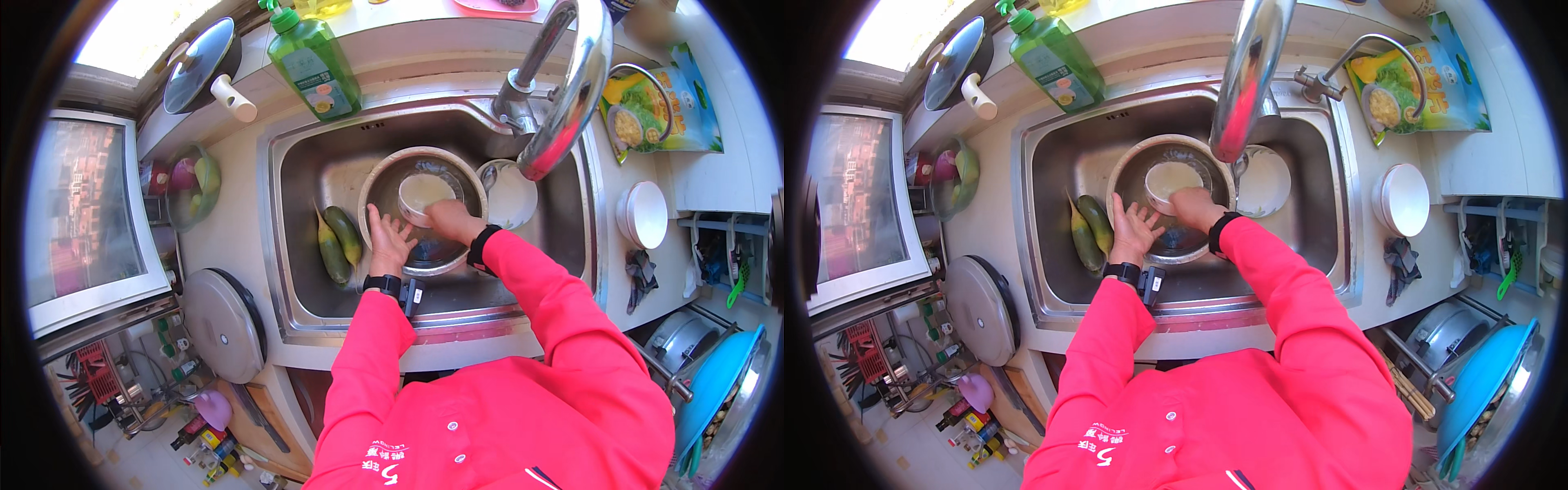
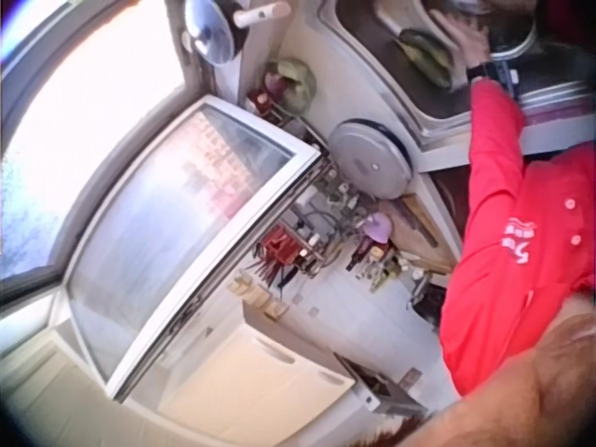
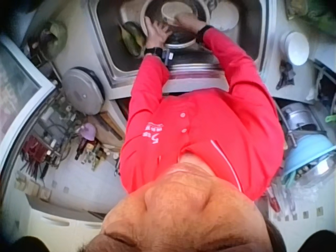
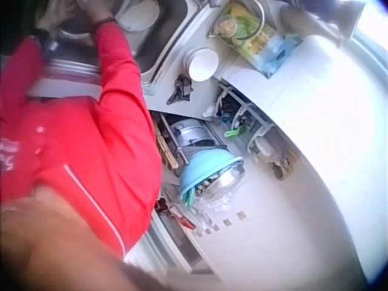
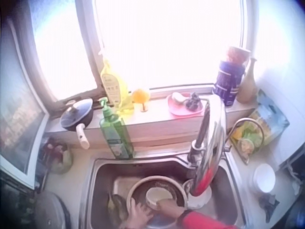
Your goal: The person washes a white bowl, a white plate, a metal spoon, and a metal strainer in a kitchen sink using a blue sponge and running water. They rinse each item and place them aside. The person also washes their hands and briefly handles two green vegetables before returning to wash the utensils.
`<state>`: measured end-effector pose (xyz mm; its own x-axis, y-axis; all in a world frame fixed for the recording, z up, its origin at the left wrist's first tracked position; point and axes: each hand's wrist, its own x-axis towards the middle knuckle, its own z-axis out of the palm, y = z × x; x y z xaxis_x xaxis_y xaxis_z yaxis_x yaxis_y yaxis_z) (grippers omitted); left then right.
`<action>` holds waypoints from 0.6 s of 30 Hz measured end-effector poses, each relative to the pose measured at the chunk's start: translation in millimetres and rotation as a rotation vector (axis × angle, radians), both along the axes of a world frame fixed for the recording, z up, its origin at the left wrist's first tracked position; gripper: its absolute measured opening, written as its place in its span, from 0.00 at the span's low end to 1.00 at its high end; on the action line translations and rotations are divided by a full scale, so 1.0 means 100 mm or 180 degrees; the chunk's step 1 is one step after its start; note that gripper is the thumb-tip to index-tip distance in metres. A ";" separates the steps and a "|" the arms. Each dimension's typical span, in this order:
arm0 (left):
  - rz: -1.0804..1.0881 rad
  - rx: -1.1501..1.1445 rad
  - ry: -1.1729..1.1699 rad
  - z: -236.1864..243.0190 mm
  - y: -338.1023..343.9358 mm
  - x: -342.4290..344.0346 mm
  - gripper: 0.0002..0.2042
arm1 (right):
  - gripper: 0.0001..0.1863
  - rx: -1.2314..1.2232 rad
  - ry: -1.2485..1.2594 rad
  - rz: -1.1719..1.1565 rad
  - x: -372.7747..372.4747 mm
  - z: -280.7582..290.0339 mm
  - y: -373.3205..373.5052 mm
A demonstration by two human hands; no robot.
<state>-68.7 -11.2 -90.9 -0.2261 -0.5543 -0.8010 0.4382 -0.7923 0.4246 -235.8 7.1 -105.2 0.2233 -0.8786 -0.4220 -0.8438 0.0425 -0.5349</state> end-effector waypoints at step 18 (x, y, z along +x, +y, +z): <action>-0.0228 -0.0227 -0.0389 0.12 0.06 -0.09 0.56 | 0.22 0.0401 -0.1041 -0.0263 -0.02 -0.05 0.00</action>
<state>-78.1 -5.1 -78.6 -0.1703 -0.5968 -0.7841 0.3233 -0.7855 0.5277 -237.7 7.4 -110.3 0.2947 -0.8450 -0.4463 -0.6199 0.1864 -0.7622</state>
